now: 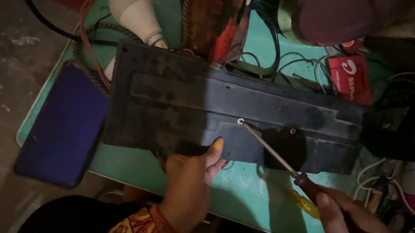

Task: The person removes screws from a black plastic panel lying on a cluttered workbench, holding the panel steady with one hand while turning screws with screwdrivers. They switch between screwdrivers, work across several screw positions, and lift and reposition the panel partway through.

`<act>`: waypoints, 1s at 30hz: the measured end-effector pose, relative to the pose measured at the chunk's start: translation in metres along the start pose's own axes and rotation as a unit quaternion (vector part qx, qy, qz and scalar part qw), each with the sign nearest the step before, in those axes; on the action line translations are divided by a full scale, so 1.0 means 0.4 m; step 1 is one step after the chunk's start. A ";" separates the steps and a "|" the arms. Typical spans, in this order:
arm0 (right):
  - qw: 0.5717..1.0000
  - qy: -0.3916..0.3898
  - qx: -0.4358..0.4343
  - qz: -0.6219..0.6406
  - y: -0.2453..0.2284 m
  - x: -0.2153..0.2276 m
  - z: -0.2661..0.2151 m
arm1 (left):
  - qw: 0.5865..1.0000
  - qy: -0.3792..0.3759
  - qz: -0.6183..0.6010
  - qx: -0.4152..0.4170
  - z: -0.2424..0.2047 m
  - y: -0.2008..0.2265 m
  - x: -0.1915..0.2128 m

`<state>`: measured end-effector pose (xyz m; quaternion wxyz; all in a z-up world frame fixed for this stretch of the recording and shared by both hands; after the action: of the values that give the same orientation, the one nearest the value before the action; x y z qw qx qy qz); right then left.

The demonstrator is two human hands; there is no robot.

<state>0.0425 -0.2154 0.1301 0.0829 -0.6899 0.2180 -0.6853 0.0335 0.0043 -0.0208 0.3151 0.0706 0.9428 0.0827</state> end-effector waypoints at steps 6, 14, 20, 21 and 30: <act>0.993 -0.010 -0.080 -0.085 0.055 0.000 0.001 | 1.000 -0.028 0.010 -0.007 0.006 -0.003 0.005; 0.990 -0.018 -0.084 -0.116 -0.008 0.015 0.013 | 1.000 -0.015 0.011 0.001 0.009 -0.002 0.011; 0.975 -0.033 -0.026 -0.219 -0.099 0.045 0.009 | 1.000 -0.017 0.007 0.008 0.018 -0.007 0.021; 0.979 -0.012 0.046 -0.198 -0.120 0.051 0.005 | 0.999 -0.029 -0.001 0.014 0.016 -0.006 0.018; 0.857 -0.051 0.241 -0.453 -0.268 0.065 0.030 | 0.998 -0.017 -0.007 0.058 0.000 -0.002 0.011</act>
<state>0.0733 -0.1327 0.1976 -0.0623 -0.7048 -0.2951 -0.6421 0.0298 0.0042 -0.0235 0.3272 0.0834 0.9410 0.0243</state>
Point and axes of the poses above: each hand's wrist, its own z-axis towards the middle knuckle, its own x-axis out of the back of the hand, y = z × x, the point moved 5 cm from there along z, towards the middle knuckle, and after that the axes turned 11 degrees about -z, right-handed, at the moved point
